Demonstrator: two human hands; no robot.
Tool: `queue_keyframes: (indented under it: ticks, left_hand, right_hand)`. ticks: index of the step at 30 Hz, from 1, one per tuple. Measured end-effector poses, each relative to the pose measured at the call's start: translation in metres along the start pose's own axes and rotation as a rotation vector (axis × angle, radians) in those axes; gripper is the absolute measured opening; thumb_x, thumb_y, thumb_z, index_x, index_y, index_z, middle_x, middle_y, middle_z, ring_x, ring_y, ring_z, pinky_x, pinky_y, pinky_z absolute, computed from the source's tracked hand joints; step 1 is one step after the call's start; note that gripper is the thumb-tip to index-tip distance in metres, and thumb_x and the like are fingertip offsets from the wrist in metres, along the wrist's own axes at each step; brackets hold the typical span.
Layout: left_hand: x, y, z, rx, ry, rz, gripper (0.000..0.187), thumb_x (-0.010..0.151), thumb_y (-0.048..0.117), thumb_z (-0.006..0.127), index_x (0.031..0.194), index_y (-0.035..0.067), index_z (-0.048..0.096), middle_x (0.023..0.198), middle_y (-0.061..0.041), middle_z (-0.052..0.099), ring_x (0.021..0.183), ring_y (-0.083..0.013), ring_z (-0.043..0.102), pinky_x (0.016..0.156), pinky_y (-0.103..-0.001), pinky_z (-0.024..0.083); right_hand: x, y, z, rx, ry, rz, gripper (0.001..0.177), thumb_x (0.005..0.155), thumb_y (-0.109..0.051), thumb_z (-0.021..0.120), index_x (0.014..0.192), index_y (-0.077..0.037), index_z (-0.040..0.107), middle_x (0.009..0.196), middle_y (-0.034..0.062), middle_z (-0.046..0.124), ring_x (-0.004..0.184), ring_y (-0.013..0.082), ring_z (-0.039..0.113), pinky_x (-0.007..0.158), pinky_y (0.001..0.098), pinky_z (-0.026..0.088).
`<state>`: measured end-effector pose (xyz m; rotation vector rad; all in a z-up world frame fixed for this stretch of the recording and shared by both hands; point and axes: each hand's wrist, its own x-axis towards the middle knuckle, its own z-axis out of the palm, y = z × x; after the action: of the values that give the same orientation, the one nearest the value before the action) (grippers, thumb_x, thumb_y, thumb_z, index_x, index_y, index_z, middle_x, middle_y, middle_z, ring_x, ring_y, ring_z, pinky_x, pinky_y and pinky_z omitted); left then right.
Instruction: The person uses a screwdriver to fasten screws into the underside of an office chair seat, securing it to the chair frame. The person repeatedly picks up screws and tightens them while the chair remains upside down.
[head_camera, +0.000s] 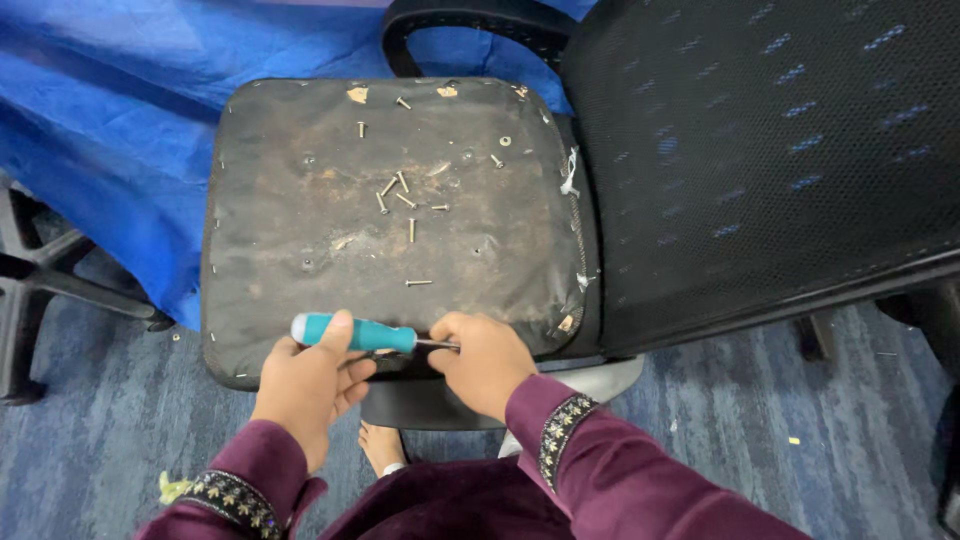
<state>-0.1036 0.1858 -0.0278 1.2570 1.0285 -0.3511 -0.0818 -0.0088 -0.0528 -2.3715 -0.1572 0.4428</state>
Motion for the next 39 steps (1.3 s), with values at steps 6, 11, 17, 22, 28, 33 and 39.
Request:
queue_keyframes:
  ticks: [6,11,17,22,28,33,39]
  left_hand:
    - [0.014,-0.009,-0.021,0.035,-0.123,-0.097,0.045,0.096,0.034,0.060,0.130,0.006,0.050,0.128,-0.013,0.068,0.114,-0.0280,0.070,0.094,-0.044,0.056]
    - [0.014,0.001,-0.030,0.135,-0.152,-0.109,0.048,0.097,0.033,0.062,0.135,0.007,0.051,0.136,-0.013,0.065,0.122,-0.0292,0.067,0.098,-0.046,0.054]
    - [0.011,0.007,-0.026,0.090,-0.068,-0.120,0.052,0.098,0.028,0.065,0.141,0.016,0.037,0.135,-0.010,0.058,0.123,-0.0291,0.066,0.097,-0.044,0.057]
    - [0.018,0.001,-0.038,0.048,-0.079,-0.080,0.038,0.094,0.024,0.061,0.130,0.013,0.055,0.121,-0.008,0.068,0.110,-0.0255,0.069,0.092,-0.041,0.057]
    - [0.029,-0.004,-0.052,-0.014,-0.054,-0.093,0.037,0.093,0.032,0.070,0.116,0.009,0.053,0.103,-0.007,0.063,0.093,-0.0223,0.064,0.090,-0.046,0.055]
    - [0.029,0.000,-0.060,-0.059,-0.002,-0.122,0.045,0.095,0.038,0.064,0.125,0.008,0.049,0.115,-0.012,0.063,0.109,-0.0278,0.066,0.096,-0.050,0.054]
    - [0.032,-0.008,-0.081,-0.124,-0.041,-0.158,0.047,0.096,0.036,0.060,0.129,0.005,0.049,0.125,-0.016,0.066,0.117,-0.0301,0.066,0.100,-0.049,0.053]
  right_hand:
    - [0.019,0.008,0.004,-0.215,0.033,0.104,0.013,0.084,-0.020,0.066,0.089,-0.016,0.078,0.088,0.0131,0.075,0.089,0.0360,0.071,0.082,0.0489,0.054]
    - [0.038,0.021,0.000,-0.401,0.005,0.090,0.014,0.084,-0.020,0.065,0.086,-0.013,0.077,0.089,0.0134,0.074,0.088,0.0368,0.072,0.082,0.0493,0.056]
    - [0.034,0.016,0.004,-0.161,-0.040,0.187,0.019,0.086,-0.017,0.061,0.086,-0.017,0.079,0.086,0.0134,0.076,0.086,0.0357,0.073,0.083,0.0458,0.056]
    - [0.010,0.002,0.006,-0.035,-0.021,0.078,0.014,0.081,-0.021,0.069,0.085,-0.011,0.077,0.086,0.0118,0.075,0.084,0.0316,0.073,0.079,0.0430,0.056]
    - [-0.003,-0.019,0.002,-0.123,-0.103,0.061,0.029,0.078,-0.033,0.078,0.097,-0.011,0.075,0.094,0.0128,0.070,0.092,0.0318,0.068,0.083,0.0439,0.053]
    - [-0.005,-0.034,0.011,-0.211,-0.051,-0.116,0.033,0.080,-0.034,0.078,0.103,-0.010,0.074,0.093,0.0140,0.071,0.106,0.0352,0.059,0.101,0.0456,0.041]
    - [-0.004,-0.053,0.018,-0.216,-0.191,0.027,0.035,0.083,-0.036,0.072,0.113,-0.016,0.072,0.104,0.0111,0.068,0.111,0.0343,0.057,0.097,0.0453,0.043]
